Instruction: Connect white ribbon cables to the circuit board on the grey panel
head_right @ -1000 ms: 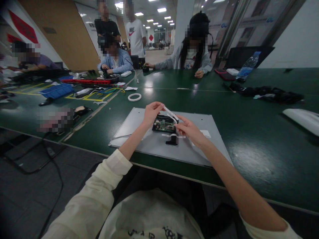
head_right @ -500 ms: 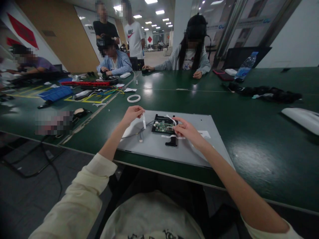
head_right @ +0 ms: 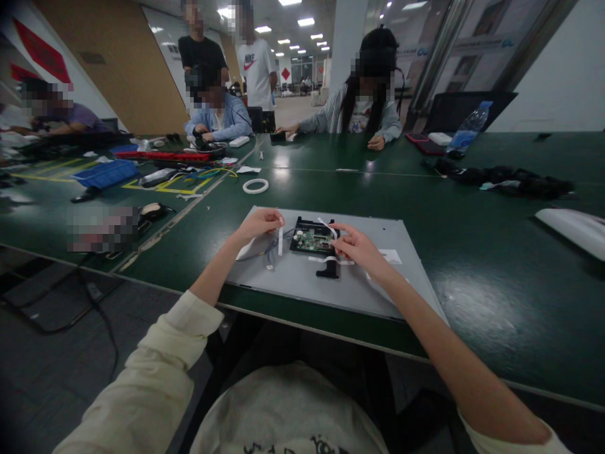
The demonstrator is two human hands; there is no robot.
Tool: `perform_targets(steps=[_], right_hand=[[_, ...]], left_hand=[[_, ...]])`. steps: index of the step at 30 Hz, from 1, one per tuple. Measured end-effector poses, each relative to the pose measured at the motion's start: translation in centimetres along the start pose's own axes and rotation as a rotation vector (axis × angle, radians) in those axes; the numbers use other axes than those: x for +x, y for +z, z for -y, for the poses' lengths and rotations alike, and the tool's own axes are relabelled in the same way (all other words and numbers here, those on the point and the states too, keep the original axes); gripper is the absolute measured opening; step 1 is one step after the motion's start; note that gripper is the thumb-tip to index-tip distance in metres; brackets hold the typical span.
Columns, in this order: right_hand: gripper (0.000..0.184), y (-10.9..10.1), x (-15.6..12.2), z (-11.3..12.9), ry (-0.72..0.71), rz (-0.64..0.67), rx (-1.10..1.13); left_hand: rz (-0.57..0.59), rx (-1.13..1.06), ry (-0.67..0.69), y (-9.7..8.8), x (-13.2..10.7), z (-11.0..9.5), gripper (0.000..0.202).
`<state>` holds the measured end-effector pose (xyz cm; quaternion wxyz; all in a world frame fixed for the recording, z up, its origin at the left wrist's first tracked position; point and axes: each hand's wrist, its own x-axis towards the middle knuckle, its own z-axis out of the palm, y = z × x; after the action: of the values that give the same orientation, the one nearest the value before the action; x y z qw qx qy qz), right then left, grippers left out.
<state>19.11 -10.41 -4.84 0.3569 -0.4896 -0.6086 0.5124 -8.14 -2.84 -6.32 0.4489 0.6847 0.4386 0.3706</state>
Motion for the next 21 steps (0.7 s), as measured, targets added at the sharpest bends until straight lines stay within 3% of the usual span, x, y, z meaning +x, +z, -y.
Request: perform_targets(steps=[6,14,21], right_hand=[[0.063,0.2,-0.2,0.3,0.003,0.008,-0.032],[0.063,0.2,-0.1,0.1,0.002,0.016,-0.056],[0.061,0.4,0.1,-0.5,0.003,0.037,-0.05]], left_hand=[[-0.032,0.134,0.071,-0.1,0.3,0.6,0.017],[0.054,0.231,0.183,-0.5,0.5,1.4,0.024],[0.039,0.337,0.165,-0.3,0.2,1.3,0.026]])
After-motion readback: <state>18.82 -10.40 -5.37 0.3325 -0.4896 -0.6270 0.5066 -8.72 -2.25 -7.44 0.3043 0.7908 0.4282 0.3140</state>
